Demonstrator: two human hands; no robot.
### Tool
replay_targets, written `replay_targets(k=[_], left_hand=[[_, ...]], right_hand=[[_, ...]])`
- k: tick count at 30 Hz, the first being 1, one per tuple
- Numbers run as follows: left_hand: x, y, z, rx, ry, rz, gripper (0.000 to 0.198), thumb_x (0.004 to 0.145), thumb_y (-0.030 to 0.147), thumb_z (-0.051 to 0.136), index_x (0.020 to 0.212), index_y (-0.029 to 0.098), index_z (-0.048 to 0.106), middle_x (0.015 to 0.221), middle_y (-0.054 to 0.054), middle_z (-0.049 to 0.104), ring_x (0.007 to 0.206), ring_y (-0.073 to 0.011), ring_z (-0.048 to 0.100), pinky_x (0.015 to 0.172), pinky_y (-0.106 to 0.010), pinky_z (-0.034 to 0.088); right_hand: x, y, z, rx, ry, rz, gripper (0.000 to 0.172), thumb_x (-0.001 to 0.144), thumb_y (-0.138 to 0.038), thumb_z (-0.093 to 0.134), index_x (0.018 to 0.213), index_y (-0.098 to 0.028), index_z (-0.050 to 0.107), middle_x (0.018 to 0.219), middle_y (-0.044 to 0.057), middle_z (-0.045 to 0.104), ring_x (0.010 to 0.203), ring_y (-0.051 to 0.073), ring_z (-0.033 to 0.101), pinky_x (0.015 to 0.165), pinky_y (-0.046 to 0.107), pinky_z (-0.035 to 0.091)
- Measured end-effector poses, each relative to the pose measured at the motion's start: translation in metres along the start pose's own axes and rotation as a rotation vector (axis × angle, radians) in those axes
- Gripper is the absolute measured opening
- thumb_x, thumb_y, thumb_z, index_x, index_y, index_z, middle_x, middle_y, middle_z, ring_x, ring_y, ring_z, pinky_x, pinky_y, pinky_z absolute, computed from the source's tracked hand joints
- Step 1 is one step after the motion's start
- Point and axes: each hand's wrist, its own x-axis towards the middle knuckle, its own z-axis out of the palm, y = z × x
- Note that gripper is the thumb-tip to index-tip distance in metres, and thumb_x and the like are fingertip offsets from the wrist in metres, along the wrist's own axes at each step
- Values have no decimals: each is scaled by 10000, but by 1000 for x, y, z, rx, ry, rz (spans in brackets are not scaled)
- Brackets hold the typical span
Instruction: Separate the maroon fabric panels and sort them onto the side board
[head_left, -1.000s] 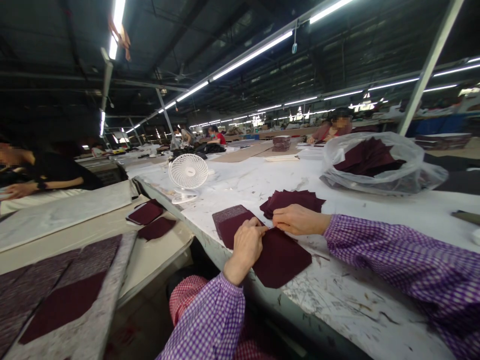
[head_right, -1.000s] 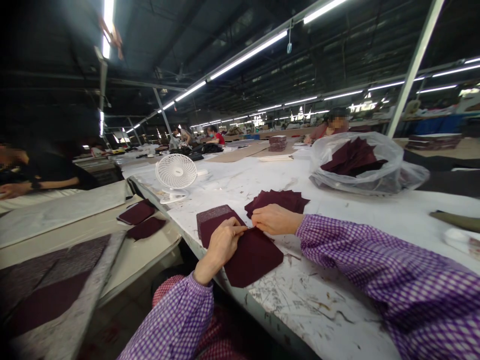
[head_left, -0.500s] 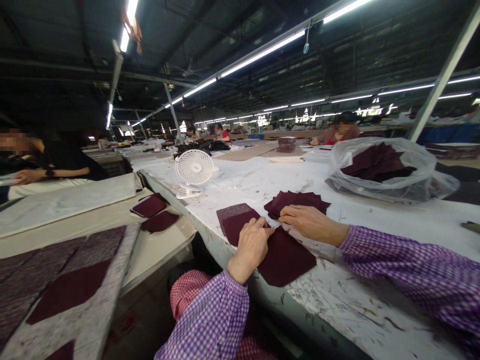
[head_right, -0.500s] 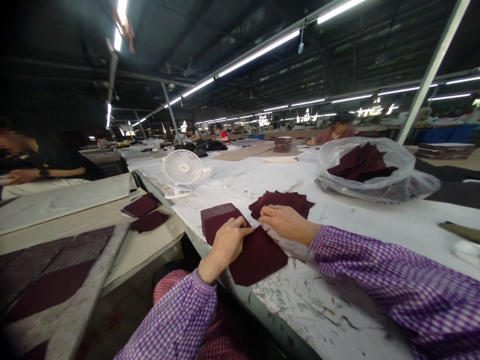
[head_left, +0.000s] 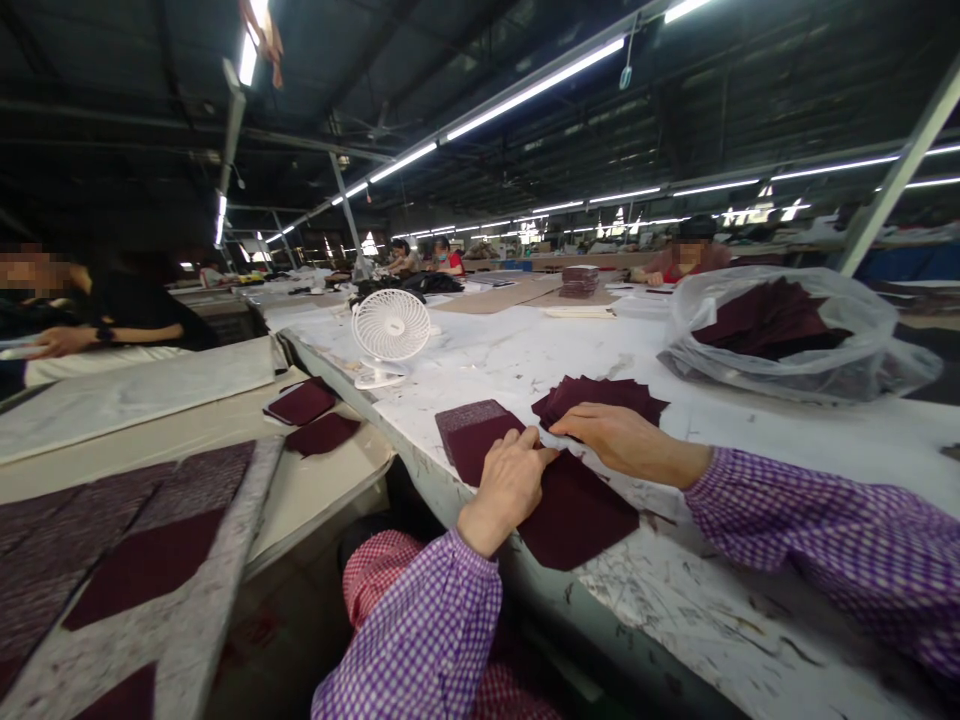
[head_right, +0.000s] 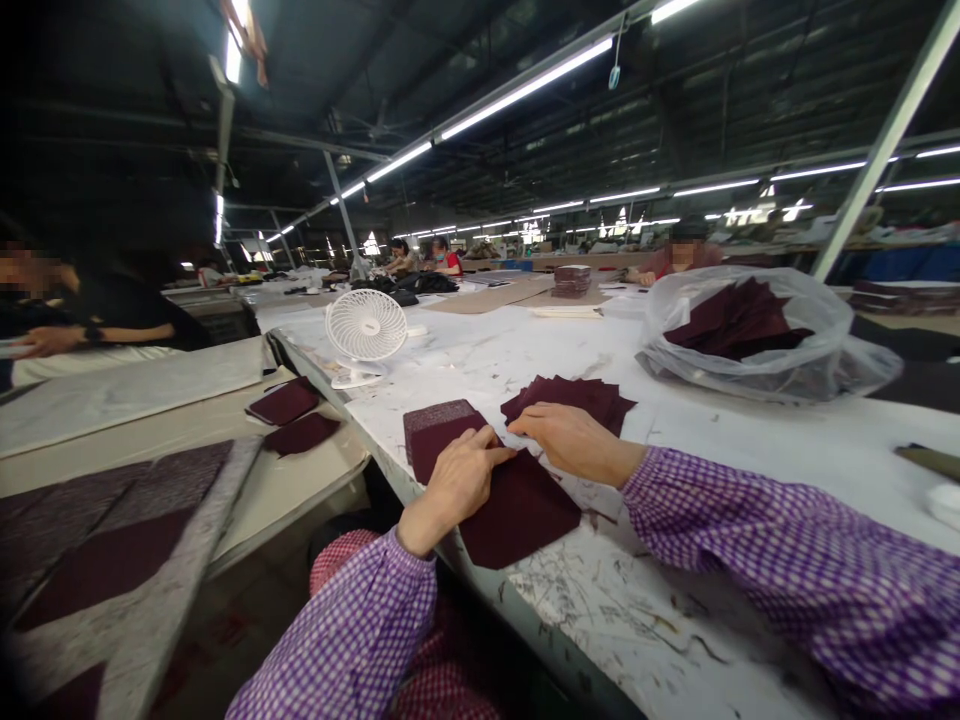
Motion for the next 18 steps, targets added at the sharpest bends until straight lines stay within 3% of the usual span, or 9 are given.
replay_targets(k=[6, 12, 18], left_hand=[[3, 1, 1, 19, -25, 10, 444, 838, 72, 370, 1142, 288, 611, 1018, -68, 525, 885, -206, 467, 802, -350, 425], [0, -1, -1, -12, -1, 20, 402, 844, 76, 394, 1097, 271, 638, 980, -62, 547, 881, -202, 479, 782, -337, 429], [-25, -22, -3, -199, 143, -44, 318, 916, 187, 384, 927, 217, 701, 856, -45, 587, 833, -161, 496, 765, -289, 423]], right_hand=[[-3, -5, 7, 110, -20, -21, 421, 776, -15, 379, 1110, -157, 593, 1034, 92, 616, 935, 177, 581, 831, 306, 463], [-6, -10, 15, 38, -100, 22, 378, 807, -37, 385, 1092, -153, 602, 1004, 105, 610, 916, 184, 587, 819, 311, 470], [-7, -11, 18, 51, -88, 6, 396, 804, -15, 368, 1064, -150, 635, 1064, 101, 604, 917, 175, 589, 842, 293, 465]])
